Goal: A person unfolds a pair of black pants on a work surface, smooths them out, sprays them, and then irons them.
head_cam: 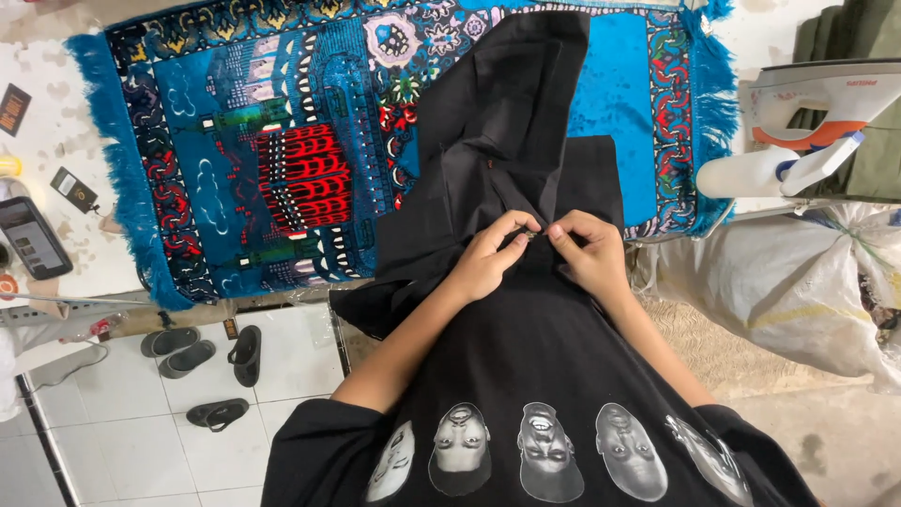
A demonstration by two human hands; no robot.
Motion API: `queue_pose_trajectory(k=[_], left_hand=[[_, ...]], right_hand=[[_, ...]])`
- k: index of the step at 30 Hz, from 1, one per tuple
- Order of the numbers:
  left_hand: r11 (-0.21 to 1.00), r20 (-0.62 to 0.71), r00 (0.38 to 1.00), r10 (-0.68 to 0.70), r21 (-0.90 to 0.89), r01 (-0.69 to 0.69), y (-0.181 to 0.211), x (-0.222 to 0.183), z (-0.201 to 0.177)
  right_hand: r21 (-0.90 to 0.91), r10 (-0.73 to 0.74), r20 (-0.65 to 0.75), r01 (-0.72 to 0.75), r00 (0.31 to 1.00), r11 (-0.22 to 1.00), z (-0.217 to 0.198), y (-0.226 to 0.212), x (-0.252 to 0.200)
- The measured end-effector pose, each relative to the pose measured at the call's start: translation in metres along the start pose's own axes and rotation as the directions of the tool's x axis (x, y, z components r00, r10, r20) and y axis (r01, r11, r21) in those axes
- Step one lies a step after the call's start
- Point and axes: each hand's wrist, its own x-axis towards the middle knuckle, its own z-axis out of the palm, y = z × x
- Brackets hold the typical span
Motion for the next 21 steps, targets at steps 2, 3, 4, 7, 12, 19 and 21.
queue_pose_trajectory(k=[2, 3, 4, 7, 12, 19, 21], left_hand=[[0.998, -0.027, 1.000, 0.010, 0.060, -0.008, 0.002, -0.003, -0.003], [0.993, -0.054, 0.998, 0.020, 0.116, -0.014, 0.003, -0.004, -0.003], [0.993, -0.053, 0.998, 0.020, 0.116, -0.013, -0.002, -0.003, -0.002], [0.969, -0.064, 0.995, 0.075, 0.239, -0.058, -0.015, 0.001, -0.002], [0.996, -0.032, 0.999, -0.020, -0.084, 0.018, -0.026, 0.004, -0.001], [0.936, 0.098, 0.991, -0.090, -0.331, 0.118, -0.032, 0.002, 0.004], [0.929, 0.097, 0.989, -0.108, -0.344, 0.135, -0.025, -0.001, 0.003]], right_hand=[[0.002, 0.010, -0.002, -0.010, 1.000, 1.000, 0.000, 0.001, 0.000], [0.002, 0.023, -0.002, -0.023, 1.000, 1.000, -0.001, 0.001, -0.001], [0.001, 0.024, -0.003, -0.024, 1.000, 1.000, -0.001, -0.002, -0.001], [0.002, 0.045, -0.026, -0.045, 0.999, 0.999, 0.002, -0.009, 0.002], [0.117, 0.126, -0.096, -0.114, 0.987, 0.987, 0.007, 0.002, 0.009], [0.239, 0.129, 0.052, -0.137, 0.990, 0.961, 0.011, 0.005, 0.020], [0.209, 0.104, 0.081, -0.119, 0.991, 0.971, 0.013, 0.002, 0.021]])
